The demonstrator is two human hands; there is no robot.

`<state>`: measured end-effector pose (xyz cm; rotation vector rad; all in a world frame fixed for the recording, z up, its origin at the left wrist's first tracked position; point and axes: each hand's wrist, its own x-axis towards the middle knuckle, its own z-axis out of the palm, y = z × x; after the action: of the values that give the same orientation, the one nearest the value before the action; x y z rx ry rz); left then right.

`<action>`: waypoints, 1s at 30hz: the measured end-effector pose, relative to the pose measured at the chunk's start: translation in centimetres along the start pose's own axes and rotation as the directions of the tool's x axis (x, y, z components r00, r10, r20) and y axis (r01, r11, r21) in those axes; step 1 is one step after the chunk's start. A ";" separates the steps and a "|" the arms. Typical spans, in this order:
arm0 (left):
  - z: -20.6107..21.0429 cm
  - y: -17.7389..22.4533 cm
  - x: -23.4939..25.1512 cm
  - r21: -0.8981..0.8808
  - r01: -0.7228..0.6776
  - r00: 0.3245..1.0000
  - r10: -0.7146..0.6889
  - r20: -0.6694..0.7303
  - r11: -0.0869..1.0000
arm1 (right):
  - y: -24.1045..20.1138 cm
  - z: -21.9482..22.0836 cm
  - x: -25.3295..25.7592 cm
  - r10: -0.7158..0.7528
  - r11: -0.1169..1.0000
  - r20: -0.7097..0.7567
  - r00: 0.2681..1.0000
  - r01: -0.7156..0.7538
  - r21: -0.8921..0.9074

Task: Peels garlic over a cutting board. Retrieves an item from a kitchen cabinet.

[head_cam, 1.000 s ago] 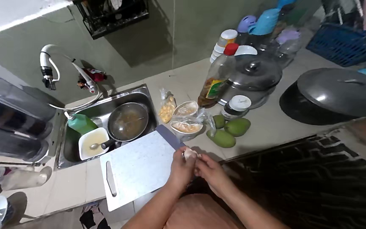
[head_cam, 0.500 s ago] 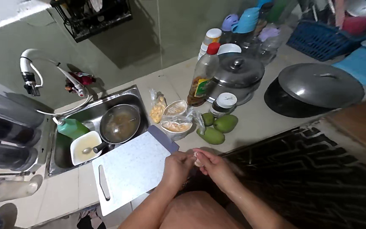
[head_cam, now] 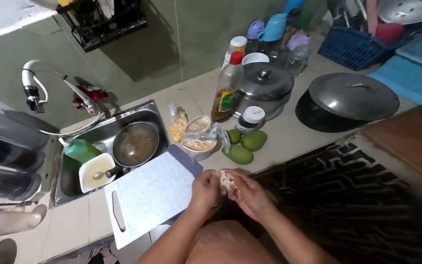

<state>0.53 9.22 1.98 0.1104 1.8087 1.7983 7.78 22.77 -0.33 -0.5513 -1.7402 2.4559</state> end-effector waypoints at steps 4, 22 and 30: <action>0.0 -1.5 0.9 -0.230 0.152 0.986 -0.163 -0.029 0.961 | 0.6 -0.8 -0.3 0.012 0.979 0.113 0.993 -0.034 0.200; 1.3 -3.9 9.3 0.534 0.141 0.990 -0.122 -0.071 0.834 | 2.0 -7.1 -2.6 0.306 0.946 -0.161 0.938 -0.281 0.159; 0.6 -2.3 8.2 0.621 0.052 0.998 -0.012 -0.069 0.782 | 1.2 -7.7 -0.8 0.300 0.954 -0.310 0.902 -0.283 0.100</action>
<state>-5.26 13.24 -2.88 0.2788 2.3723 1.1128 11.29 29.02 -3.50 -1.2122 -1.5514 2.4042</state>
